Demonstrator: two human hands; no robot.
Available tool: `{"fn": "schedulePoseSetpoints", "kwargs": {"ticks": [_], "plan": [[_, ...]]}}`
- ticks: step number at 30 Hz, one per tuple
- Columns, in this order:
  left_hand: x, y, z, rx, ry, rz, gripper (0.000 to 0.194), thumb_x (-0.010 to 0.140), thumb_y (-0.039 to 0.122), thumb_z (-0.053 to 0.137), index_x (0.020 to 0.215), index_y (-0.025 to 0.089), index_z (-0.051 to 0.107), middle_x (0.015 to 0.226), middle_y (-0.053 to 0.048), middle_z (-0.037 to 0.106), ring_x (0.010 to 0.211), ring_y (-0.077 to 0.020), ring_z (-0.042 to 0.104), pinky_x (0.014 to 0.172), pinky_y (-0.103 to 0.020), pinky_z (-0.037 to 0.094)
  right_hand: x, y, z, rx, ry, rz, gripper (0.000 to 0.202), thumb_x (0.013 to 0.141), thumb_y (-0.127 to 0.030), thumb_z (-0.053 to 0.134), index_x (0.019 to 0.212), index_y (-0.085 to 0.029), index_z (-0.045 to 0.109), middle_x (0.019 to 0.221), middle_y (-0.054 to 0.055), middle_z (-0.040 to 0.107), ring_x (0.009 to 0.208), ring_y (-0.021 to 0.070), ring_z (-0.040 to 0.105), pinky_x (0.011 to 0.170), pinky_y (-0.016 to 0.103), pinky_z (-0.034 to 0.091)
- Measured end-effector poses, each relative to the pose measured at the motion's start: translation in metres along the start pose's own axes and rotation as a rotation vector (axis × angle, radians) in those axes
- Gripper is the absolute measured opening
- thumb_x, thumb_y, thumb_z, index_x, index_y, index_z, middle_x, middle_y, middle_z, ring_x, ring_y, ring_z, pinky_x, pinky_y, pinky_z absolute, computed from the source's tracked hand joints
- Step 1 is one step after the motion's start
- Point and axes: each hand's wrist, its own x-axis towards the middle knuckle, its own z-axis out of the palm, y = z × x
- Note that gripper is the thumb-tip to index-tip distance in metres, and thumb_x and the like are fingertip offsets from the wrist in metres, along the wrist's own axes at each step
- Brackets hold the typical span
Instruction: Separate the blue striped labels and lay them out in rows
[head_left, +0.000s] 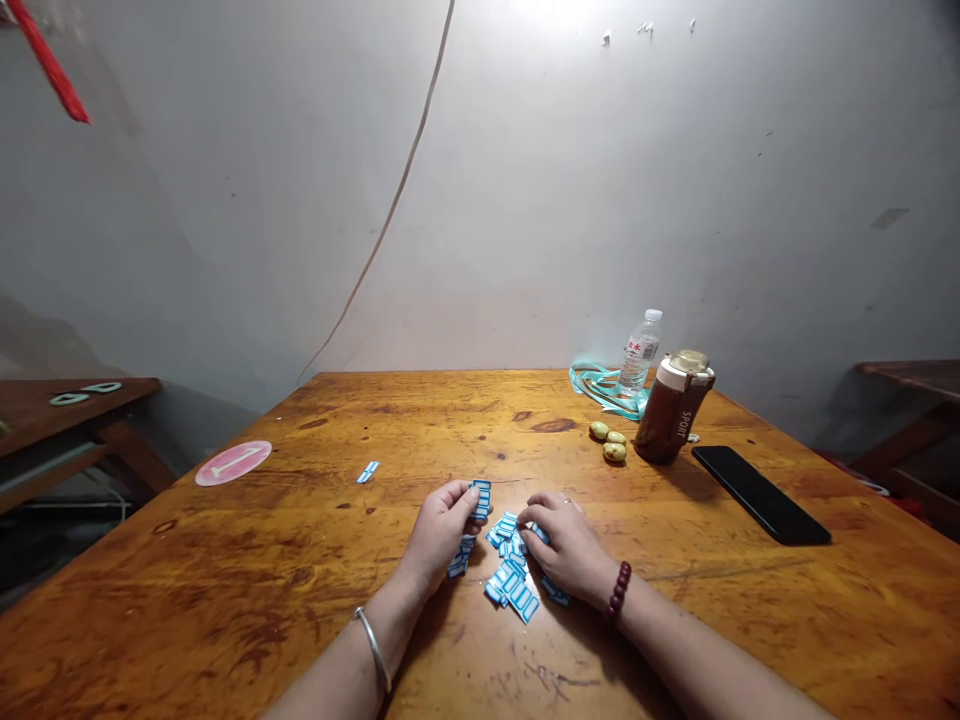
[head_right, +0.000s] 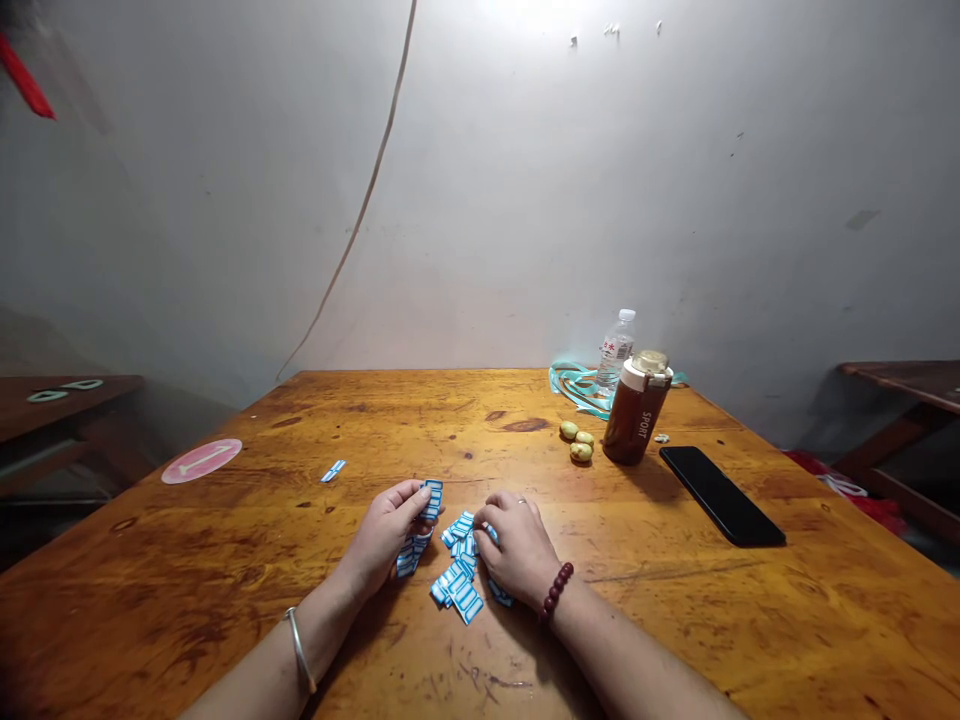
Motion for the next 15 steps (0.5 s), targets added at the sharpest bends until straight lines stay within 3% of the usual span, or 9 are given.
{"fn": "schedulePoseSetpoints", "kwargs": {"ticks": [8,15], "plan": [[-0.0001,-0.0047,0.0048,-0.006,0.002,0.006,0.027,0.069,0.040,0.053,0.070,0.013,0.054,0.057,0.002,0.050,0.048,-0.0071,0.046,0.048,-0.018,0.037,-0.0023,-0.0082,0.0002,-0.104,-0.129,-0.077,0.031,0.074,-0.032,0.052,0.104,-0.028,0.051,0.101,0.004,0.048,0.095,0.0198,0.040,0.083,0.036,0.025],[0.0012,-0.0064,0.0031,0.034,-0.014,0.032,0.027,0.070,0.040,0.051,0.068,0.013,0.053,0.057,0.002,0.050,0.048,-0.0073,0.047,0.048,-0.019,0.039,-0.0016,0.0008,0.0026,0.004,-0.087,0.039,0.012,0.069,-0.024,0.057,0.080,-0.021,0.054,0.091,0.002,0.051,0.090,0.0177,0.042,0.081,0.032,0.026]]}}
